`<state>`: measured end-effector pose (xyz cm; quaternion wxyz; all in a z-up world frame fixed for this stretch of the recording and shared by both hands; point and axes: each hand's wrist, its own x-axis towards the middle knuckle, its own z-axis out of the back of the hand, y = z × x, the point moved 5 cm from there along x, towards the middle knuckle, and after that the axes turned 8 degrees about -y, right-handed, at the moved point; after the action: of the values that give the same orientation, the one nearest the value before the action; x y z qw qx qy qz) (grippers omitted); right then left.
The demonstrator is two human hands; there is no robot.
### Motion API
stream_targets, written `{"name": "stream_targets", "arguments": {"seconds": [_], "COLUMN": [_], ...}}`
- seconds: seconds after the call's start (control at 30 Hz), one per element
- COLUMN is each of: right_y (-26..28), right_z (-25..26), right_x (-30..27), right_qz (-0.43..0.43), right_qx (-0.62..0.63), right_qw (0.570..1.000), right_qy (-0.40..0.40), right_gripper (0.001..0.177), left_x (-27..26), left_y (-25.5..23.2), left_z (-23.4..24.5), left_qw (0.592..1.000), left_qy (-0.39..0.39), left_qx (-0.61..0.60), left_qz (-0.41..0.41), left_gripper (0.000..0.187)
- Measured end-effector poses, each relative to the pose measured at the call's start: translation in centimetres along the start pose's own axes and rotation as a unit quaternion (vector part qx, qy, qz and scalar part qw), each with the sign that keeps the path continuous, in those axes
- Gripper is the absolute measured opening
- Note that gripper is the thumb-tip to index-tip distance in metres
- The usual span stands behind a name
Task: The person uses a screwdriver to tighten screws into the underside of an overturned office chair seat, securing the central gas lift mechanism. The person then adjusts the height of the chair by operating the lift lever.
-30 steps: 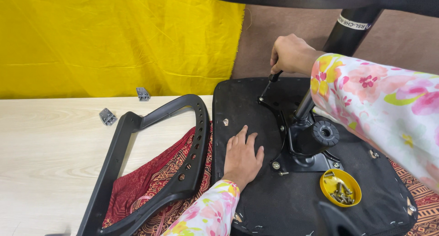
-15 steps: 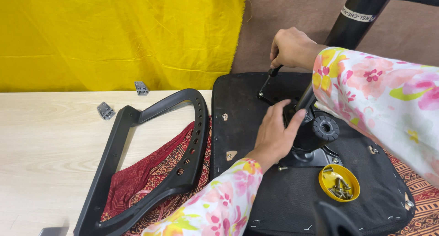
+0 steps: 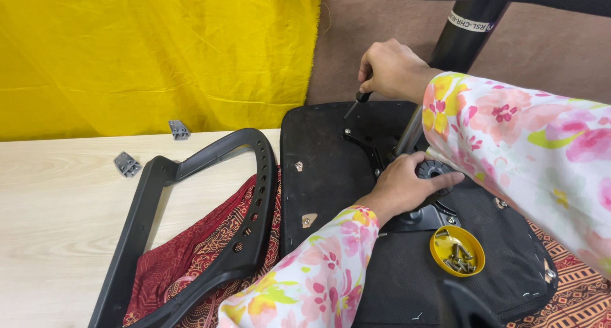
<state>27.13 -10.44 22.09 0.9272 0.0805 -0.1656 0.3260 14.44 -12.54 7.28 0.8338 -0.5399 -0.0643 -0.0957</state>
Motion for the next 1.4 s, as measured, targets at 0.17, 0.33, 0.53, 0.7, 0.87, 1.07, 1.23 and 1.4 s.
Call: {"name": "stream_targets", "arguments": {"seconds": [0.17, 0.33, 0.53, 0.7, 0.87, 1.07, 1.23, 1.4], "right_y": [0.6, 1.8, 3.4, 3.9, 3.8, 4.1, 4.1, 4.7], "right_z": [0.4, 1.2, 3.8, 5.6, 5.2, 4.5, 4.7, 4.8], "right_x": [-0.3, -1.3, -3.6, -5.9, -7.1, -7.9, -8.3, -8.3], "right_qz": [0.003, 0.047, 0.155, 0.24, 0.253, 0.249, 0.252, 0.248], "right_qx": [0.006, -0.012, -0.068, -0.139, -0.175, -0.155, -0.15, -0.161], "right_qw": [1.0, 0.998, 0.979, 0.95, 0.943, 0.948, 0.948, 0.951], "right_qy": [-0.01, -0.036, -0.112, -0.142, -0.128, -0.123, -0.126, -0.093], "right_gripper": [0.021, 0.019, 0.016, 0.013, 0.012, 0.014, 0.015, 0.015], "left_x": [-0.2, -0.7, -0.8, -0.6, -1.3, -2.2, -2.8, -3.7], "left_y": [-0.1, -0.8, -0.8, -0.3, 0.2, -0.5, -0.7, -1.5], "left_z": [0.4, 0.5, 0.6, 0.3, 0.0, 0.4, 0.2, 0.3], "left_qw": [1.0, 0.999, 0.999, 0.997, 0.991, 0.998, 0.997, 0.996], "left_qy": [-0.005, -0.039, -0.032, -0.054, -0.032, -0.048, -0.073, -0.086], "left_qx": [-0.001, 0.026, 0.015, -0.028, -0.132, -0.04, 0.008, 0.023], "left_qz": [0.016, 0.003, 0.021, 0.037, 0.019, -0.025, 0.019, 0.008], "left_gripper": [0.076, 0.06, 0.061, 0.062, 0.068, 0.087, 0.087, 0.085]}}
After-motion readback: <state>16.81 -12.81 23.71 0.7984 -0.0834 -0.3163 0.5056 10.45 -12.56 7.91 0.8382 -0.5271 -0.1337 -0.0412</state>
